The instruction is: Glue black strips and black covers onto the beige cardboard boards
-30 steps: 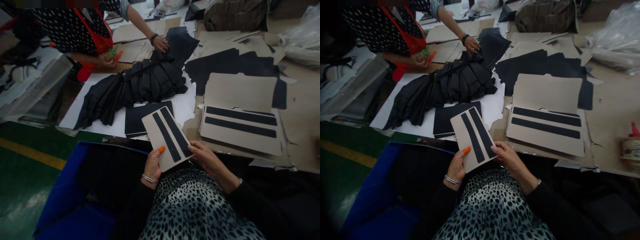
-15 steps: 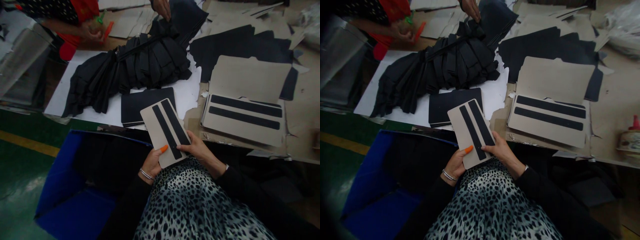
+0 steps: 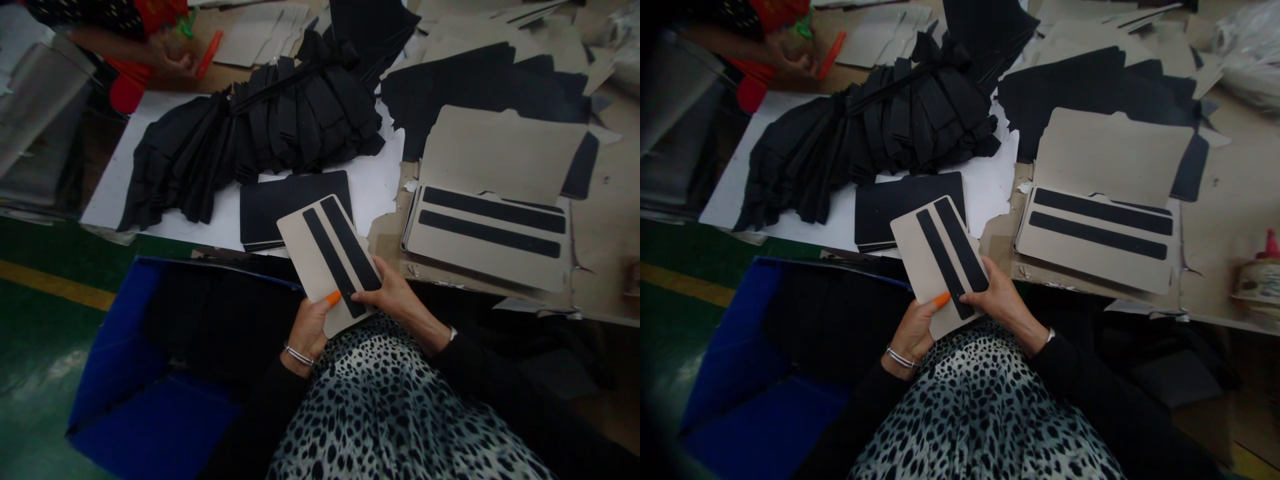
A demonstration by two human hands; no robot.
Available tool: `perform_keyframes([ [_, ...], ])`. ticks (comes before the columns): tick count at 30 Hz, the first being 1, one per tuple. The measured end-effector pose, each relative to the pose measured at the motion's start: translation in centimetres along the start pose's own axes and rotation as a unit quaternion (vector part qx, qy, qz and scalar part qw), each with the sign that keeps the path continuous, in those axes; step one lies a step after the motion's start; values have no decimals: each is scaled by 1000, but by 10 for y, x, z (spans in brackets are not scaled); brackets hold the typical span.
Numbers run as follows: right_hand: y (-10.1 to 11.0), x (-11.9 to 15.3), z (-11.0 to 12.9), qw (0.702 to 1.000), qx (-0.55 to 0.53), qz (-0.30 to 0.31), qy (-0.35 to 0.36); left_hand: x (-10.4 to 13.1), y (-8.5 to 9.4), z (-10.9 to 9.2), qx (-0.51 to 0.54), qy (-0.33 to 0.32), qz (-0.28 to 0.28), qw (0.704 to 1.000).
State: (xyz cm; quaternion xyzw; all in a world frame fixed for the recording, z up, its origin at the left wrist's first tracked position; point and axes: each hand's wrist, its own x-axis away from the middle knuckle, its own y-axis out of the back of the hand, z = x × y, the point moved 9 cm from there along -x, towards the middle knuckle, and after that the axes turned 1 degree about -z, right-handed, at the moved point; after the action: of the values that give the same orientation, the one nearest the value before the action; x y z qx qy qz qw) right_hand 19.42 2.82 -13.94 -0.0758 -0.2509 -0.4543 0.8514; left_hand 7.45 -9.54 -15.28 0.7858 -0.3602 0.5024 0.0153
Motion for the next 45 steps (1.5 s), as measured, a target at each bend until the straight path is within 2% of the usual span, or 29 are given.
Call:
perform_keyframes([
  [6, 1, -2, -3, 1000, 12, -7, 8, 3, 0, -4, -12, -23, -28, 999],
  [20, 6, -2, -3, 998, 61, -27, 9, -2, 0, -2, -16, -15, -27, 999],
  [23, 2, -1, -2, 999, 45, -12, -3, -2, -2, -5, -1, -37, -26, 999],
  [26, -5, 1, 0, 999, 11, 30, -10, -5, -4, -8, 1, -66, -27, 997],
  [28, -11, 2, 1, 998, -11, 63, -10, -7, -3, -9, -2, -83, -42, 996],
  [30, -13, 3, 0, 997, -22, 71, -10, -8, -1, -9, 2, -96, -62, 993],
  [38, -7, 1, -7, 1000, 22, -1, -2, -6, 2, -5, 23, -117, -117, 986],
  [45, -8, 0, -10, 999, 47, -3, 25, -1, 2, -6, 42, -135, -139, 980],
])
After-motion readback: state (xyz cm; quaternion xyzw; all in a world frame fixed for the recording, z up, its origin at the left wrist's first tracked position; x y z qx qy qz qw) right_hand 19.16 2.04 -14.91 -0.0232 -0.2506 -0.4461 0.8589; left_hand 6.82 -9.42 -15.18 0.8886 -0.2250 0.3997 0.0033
